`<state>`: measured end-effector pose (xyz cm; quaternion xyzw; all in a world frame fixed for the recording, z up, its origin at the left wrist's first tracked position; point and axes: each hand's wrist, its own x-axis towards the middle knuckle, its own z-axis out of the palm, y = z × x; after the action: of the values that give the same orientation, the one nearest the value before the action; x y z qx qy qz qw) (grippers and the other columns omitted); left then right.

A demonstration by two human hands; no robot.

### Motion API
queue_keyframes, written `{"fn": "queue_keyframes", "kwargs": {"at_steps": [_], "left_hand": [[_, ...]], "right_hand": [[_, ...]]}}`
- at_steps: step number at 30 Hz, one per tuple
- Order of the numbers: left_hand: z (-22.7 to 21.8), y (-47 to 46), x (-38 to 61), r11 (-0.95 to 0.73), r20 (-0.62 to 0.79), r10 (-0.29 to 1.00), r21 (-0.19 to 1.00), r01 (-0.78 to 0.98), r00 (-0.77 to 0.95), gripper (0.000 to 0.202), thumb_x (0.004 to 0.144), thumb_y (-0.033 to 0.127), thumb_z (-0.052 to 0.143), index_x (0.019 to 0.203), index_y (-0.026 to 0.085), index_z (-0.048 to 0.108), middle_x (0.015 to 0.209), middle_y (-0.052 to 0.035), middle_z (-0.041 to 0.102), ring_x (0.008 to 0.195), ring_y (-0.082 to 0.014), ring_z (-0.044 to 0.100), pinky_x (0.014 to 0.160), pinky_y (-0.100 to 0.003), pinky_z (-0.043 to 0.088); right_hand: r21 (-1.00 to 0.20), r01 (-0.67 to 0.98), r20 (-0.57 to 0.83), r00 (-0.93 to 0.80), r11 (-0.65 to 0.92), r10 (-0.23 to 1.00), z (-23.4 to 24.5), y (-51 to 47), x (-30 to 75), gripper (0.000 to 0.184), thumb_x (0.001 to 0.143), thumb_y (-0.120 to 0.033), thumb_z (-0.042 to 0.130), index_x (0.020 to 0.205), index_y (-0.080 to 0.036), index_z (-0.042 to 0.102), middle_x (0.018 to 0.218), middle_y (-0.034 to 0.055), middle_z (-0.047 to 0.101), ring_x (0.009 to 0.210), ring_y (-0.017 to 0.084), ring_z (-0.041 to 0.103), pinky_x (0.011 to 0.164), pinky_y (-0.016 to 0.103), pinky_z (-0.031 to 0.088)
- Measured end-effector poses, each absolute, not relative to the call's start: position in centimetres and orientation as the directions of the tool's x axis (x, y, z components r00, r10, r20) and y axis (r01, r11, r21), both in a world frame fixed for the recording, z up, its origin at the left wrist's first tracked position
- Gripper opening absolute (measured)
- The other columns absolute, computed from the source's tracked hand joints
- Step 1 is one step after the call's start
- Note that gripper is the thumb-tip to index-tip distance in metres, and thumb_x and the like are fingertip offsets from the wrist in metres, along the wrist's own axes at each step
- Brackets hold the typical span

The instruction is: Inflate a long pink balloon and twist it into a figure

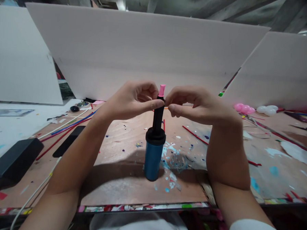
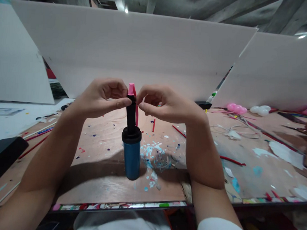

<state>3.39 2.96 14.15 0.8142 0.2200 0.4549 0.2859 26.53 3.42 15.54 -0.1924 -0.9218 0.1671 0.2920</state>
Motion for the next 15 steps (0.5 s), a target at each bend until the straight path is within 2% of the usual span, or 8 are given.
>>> {"fn": "queue_keyframes", "kwargs": {"at_steps": [3, 6, 10, 12, 15], "left_hand": [[14.0, 4.0, 3.5, -0.632, 0.554, 0.703, 0.774, 0.036, 0.446, 0.026, 0.078, 0.035, 0.080, 0.078, 0.017, 0.062, 0.068, -0.0012, 0.066, 0.063, -0.0128, 0.066, 0.053, -0.019, 0.049], [13.9, 5.1, 3.1, -0.510, 0.463, 0.775, 0.860, -0.006, 0.429, 0.022, 0.081, 0.033, 0.077, 0.080, 0.016, 0.063, 0.071, -0.0029, 0.069, 0.061, -0.0130, 0.067, 0.055, -0.020, 0.051], [13.3, 6.7, 2.5, -0.306, 0.278, 0.833, 0.952, -0.020, 0.479, 0.023, 0.087, 0.035, 0.067, 0.081, 0.013, 0.068, 0.075, -0.0089, 0.073, 0.066, -0.0195, 0.071, 0.061, -0.028, 0.056], [12.7, 7.5, 2.4, -0.204, 0.198, 0.841, 0.978, -0.045, 0.503, 0.026, 0.088, 0.036, 0.064, 0.084, 0.012, 0.069, 0.077, -0.0111, 0.073, 0.068, -0.0227, 0.072, 0.064, -0.031, 0.058], [11.8, 8.9, 3.1, -0.062, 0.128, 0.850, 0.988, -0.144, 0.511, 0.024, 0.090, 0.035, 0.061, 0.087, 0.012, 0.068, 0.079, -0.0113, 0.073, 0.070, -0.0227, 0.072, 0.065, -0.033, 0.059]], "right_hand": [[-0.421, 0.320, 0.428, -0.755, 0.849, 0.497, 15.3, 3.7, 26.1, 0.003, 0.092, -0.020, 0.059, 0.092, -0.017, 0.061, 0.062, -0.0058, 0.055, 0.055, 0.005, 0.051, 0.051, 0.018, 0.036], [-0.439, 0.380, 0.358, -0.757, 0.814, 0.546, 14.9, 4.3, 25.6, 0.009, 0.092, -0.020, 0.057, 0.098, -0.016, 0.061, 0.060, -0.0059, 0.056, 0.054, 0.007, 0.053, 0.051, 0.019, 0.035], [-0.483, 0.359, 0.303, -0.788, 0.799, 0.536, 14.5, 5.8, 24.8, 0.010, 0.090, -0.019, 0.057, 0.085, -0.014, 0.064, 0.058, -0.0047, 0.056, 0.052, 0.006, 0.052, 0.049, 0.018, 0.036], [-0.525, 0.347, 0.221, -0.827, 0.778, 0.518, 14.1, 6.9, 24.6, 0.013, 0.090, -0.019, 0.056, 0.082, -0.013, 0.065, 0.056, -0.0041, 0.056, 0.050, 0.006, 0.052, 0.049, 0.017, 0.037], [-0.550, 0.412, 0.034, -0.858, 0.727, 0.513, 13.2, 8.6, 24.2, 0.017, 0.092, -0.023, 0.055, 0.087, -0.012, 0.067, 0.060, -0.0010, 0.061, 0.051, 0.007, 0.056, 0.049, 0.017, 0.042]]}}
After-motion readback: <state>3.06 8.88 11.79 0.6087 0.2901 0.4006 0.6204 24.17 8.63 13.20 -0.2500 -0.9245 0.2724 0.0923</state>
